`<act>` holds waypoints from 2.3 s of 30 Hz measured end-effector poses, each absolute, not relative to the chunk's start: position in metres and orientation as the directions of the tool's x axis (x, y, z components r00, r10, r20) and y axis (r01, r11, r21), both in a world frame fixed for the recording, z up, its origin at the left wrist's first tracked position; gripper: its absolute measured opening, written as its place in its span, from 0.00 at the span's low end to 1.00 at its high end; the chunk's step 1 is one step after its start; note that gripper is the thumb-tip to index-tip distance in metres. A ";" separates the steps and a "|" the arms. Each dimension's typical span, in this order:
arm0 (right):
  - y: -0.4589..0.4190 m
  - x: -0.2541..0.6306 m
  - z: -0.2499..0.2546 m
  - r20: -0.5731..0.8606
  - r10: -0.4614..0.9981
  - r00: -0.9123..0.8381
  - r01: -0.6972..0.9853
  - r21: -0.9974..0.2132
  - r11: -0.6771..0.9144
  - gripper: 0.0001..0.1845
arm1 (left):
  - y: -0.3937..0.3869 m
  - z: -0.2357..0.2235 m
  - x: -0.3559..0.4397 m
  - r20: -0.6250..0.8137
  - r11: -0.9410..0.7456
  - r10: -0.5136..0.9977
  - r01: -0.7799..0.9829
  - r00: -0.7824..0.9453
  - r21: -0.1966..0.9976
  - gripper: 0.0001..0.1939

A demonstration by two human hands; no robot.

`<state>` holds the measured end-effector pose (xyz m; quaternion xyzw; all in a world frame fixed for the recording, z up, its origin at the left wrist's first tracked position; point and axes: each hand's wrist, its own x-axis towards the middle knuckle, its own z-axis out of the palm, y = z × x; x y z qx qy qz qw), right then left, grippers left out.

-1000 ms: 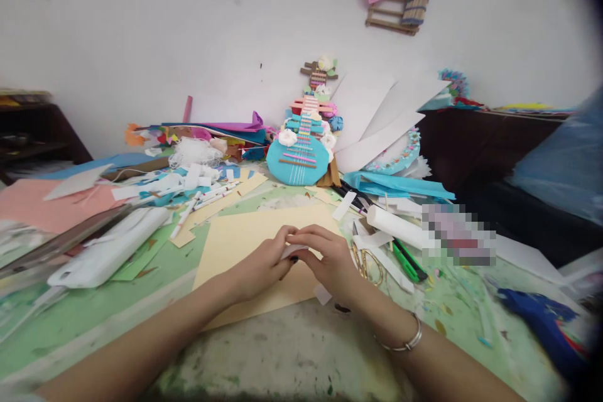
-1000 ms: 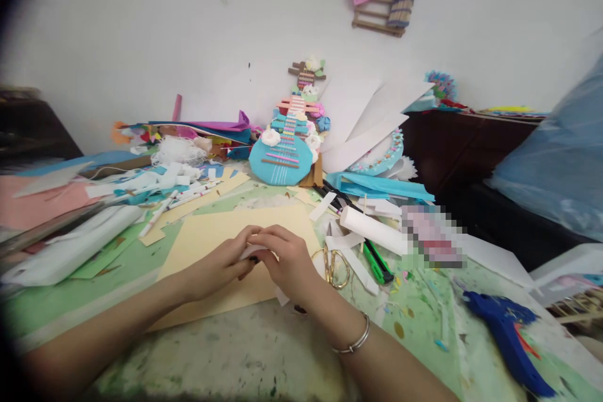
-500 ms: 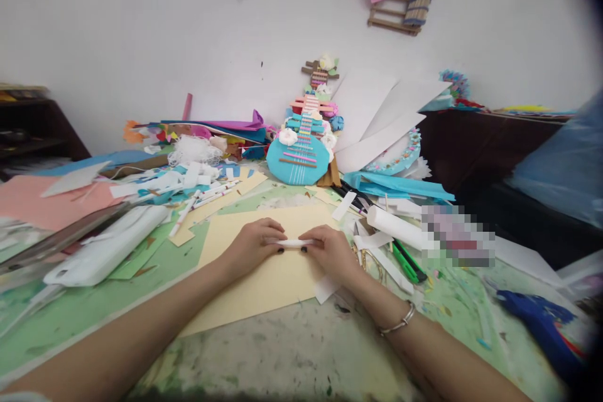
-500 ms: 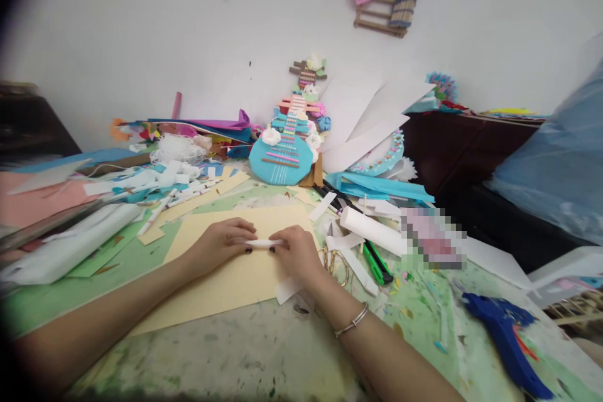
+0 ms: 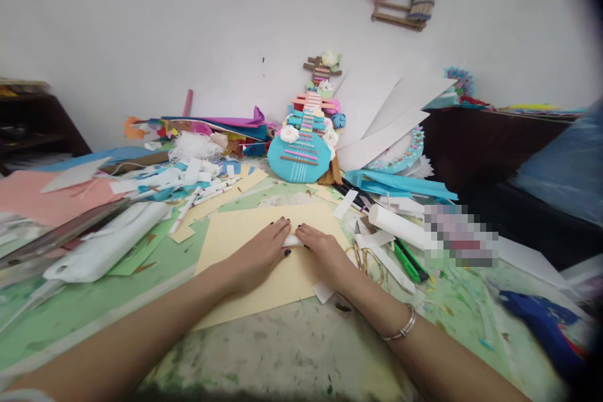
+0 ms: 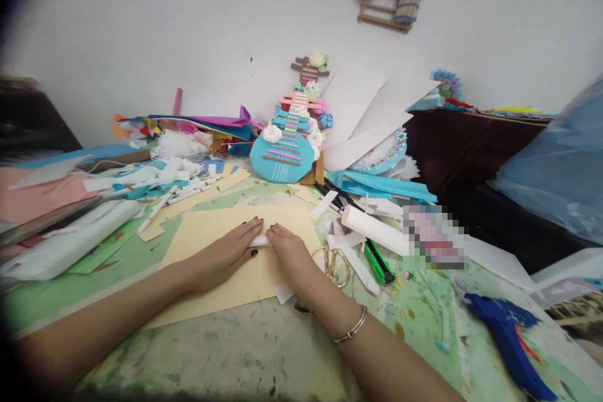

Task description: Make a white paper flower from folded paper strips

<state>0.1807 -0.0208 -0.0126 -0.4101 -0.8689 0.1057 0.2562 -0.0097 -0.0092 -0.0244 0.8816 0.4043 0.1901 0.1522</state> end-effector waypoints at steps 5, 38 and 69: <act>-0.021 0.181 -0.012 0.371 0.773 -0.514 0.659 -0.407 0.633 0.21 | -0.003 -0.003 -0.022 0.207 -0.569 0.820 0.717 0.534 0.403 0.20; -0.019 0.181 -0.016 0.431 0.790 -0.437 0.667 -0.434 0.606 0.20 | -0.006 0.012 -0.031 0.048 -0.368 0.899 0.691 0.436 0.622 0.05; -0.033 0.170 -0.005 0.501 0.798 -0.335 0.634 -0.508 0.584 0.08 | -0.024 0.010 0.003 0.283 -0.637 0.763 0.749 0.581 0.183 0.12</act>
